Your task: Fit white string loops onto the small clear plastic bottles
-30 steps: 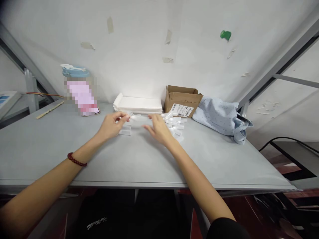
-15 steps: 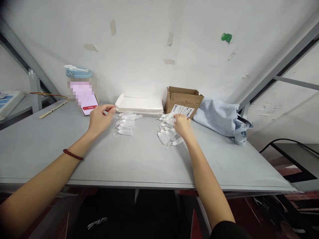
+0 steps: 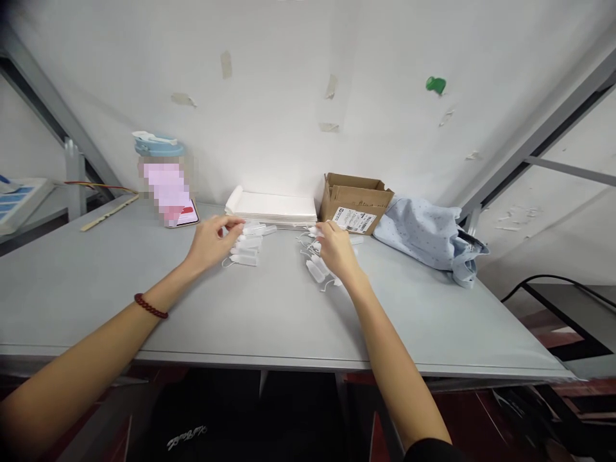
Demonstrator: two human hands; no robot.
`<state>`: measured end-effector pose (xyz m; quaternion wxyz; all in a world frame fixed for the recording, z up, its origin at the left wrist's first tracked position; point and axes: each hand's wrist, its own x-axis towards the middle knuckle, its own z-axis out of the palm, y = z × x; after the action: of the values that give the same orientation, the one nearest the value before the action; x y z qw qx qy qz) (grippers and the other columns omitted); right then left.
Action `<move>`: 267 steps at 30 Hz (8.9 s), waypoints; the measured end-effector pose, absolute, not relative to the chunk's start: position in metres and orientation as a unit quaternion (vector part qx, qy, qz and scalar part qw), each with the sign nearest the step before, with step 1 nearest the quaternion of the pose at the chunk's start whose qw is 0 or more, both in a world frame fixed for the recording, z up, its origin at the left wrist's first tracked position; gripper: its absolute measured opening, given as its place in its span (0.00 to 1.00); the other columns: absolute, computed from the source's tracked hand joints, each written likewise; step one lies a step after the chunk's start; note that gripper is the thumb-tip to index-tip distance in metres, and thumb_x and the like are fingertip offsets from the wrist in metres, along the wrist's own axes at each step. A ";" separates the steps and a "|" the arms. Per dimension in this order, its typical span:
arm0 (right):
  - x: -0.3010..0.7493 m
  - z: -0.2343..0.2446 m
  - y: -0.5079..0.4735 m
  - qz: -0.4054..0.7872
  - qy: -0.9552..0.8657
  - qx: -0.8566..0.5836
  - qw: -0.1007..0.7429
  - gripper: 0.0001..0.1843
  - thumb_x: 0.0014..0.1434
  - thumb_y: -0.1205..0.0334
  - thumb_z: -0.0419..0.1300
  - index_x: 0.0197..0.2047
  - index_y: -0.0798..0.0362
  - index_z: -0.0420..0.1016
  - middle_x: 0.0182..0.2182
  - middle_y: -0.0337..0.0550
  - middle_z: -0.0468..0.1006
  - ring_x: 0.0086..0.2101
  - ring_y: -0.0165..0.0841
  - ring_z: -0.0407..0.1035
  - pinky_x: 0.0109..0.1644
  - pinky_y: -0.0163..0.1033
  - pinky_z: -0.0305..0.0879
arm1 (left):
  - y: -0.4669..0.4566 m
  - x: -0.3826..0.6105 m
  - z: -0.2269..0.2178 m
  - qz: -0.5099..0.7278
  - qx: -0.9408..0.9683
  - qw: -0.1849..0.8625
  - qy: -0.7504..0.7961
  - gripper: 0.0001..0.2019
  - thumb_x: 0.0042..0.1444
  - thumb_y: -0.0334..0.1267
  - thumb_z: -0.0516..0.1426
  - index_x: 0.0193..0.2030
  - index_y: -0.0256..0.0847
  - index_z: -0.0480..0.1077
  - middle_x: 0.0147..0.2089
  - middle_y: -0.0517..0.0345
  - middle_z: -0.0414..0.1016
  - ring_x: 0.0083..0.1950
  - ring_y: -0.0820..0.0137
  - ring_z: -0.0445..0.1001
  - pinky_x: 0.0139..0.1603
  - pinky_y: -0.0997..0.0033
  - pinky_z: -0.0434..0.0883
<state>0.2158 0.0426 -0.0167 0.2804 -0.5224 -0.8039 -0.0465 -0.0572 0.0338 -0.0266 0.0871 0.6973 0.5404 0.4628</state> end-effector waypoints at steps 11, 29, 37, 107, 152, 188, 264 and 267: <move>0.176 -0.025 0.022 -0.028 -0.863 -0.411 0.291 0.14 0.60 0.74 0.51 0.47 0.54 0.68 0.44 0.51 0.75 0.43 0.40 0.69 0.44 0.45 0.63 | 0.020 -0.033 -0.031 0.400 0.771 0.176 0.463 0.14 0.58 0.42 0.51 0.41 0.39 0.75 0.37 0.55 0.77 0.38 0.68 0.68 0.34 0.70 0.64; 0.172 -0.029 0.017 -0.027 -0.866 -0.368 0.338 0.14 0.61 0.73 0.49 0.48 0.53 0.66 0.39 0.50 0.73 0.37 0.38 0.69 0.38 0.44 0.69 | 0.015 -0.025 -0.027 0.421 0.661 0.420 0.457 0.17 0.55 0.50 0.54 0.32 0.37 0.73 0.38 0.53 0.77 0.31 0.72 0.65 0.27 0.74 0.60; 0.170 -0.030 0.017 -0.022 -0.869 -0.359 0.339 0.14 0.61 0.72 0.49 0.48 0.54 0.67 0.39 0.50 0.73 0.38 0.38 0.69 0.40 0.43 0.69 | 0.015 -0.025 -0.027 0.424 0.649 0.444 0.449 0.16 0.55 0.49 0.55 0.34 0.37 0.74 0.36 0.54 0.75 0.31 0.73 0.62 0.29 0.74 0.59; 0.166 -0.044 0.020 -0.053 -0.871 -0.295 0.389 0.14 0.63 0.70 0.48 0.51 0.53 0.66 0.39 0.50 0.73 0.39 0.36 0.67 0.40 0.41 0.68 | 0.008 -0.020 -0.021 0.418 0.717 0.282 0.482 0.14 0.55 0.45 0.53 0.27 0.38 0.72 0.30 0.57 0.76 0.30 0.71 0.68 0.32 0.72 0.63; 0.223 -0.037 0.067 -0.203 -0.797 -0.563 0.082 0.35 0.47 0.84 0.46 0.55 0.49 0.69 0.60 0.46 0.64 0.56 0.50 0.55 0.49 0.54 0.57 | 0.047 -0.090 -0.026 0.345 0.665 0.141 0.647 0.17 0.52 0.45 0.52 0.31 0.35 0.78 0.29 0.54 0.77 0.33 0.64 0.71 0.32 0.70 0.62; 0.173 -0.028 0.018 -0.219 -0.837 -0.378 0.331 0.10 0.63 0.71 0.51 0.44 0.52 0.71 0.40 0.47 0.74 0.42 0.35 0.66 0.48 0.42 0.56 | 0.009 -0.029 -0.013 0.375 0.745 0.337 0.437 0.16 0.58 0.47 0.52 0.34 0.38 0.74 0.34 0.56 0.76 0.31 0.71 0.67 0.30 0.73 0.64; 0.183 -0.030 0.016 -0.082 -0.871 -0.356 0.329 0.16 0.61 0.74 0.49 0.48 0.52 0.70 0.40 0.50 0.72 0.40 0.36 0.68 0.40 0.41 0.70 | 0.010 -0.025 -0.022 0.351 0.775 0.286 0.441 0.13 0.59 0.41 0.50 0.35 0.39 0.75 0.34 0.59 0.77 0.34 0.71 0.70 0.32 0.72 0.62; 0.184 -0.029 0.016 -0.078 -0.873 -0.352 0.328 0.16 0.61 0.75 0.49 0.48 0.52 0.70 0.40 0.50 0.72 0.39 0.35 0.69 0.40 0.41 0.70 | 0.010 -0.026 -0.021 0.353 0.775 0.285 0.440 0.14 0.59 0.41 0.50 0.35 0.39 0.75 0.34 0.59 0.77 0.33 0.71 0.69 0.32 0.72 0.62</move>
<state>0.1839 0.0161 -0.0289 0.3283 -0.3523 -0.8729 -0.0784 -0.0255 0.0097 -0.0214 0.2854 0.7749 0.4400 0.3529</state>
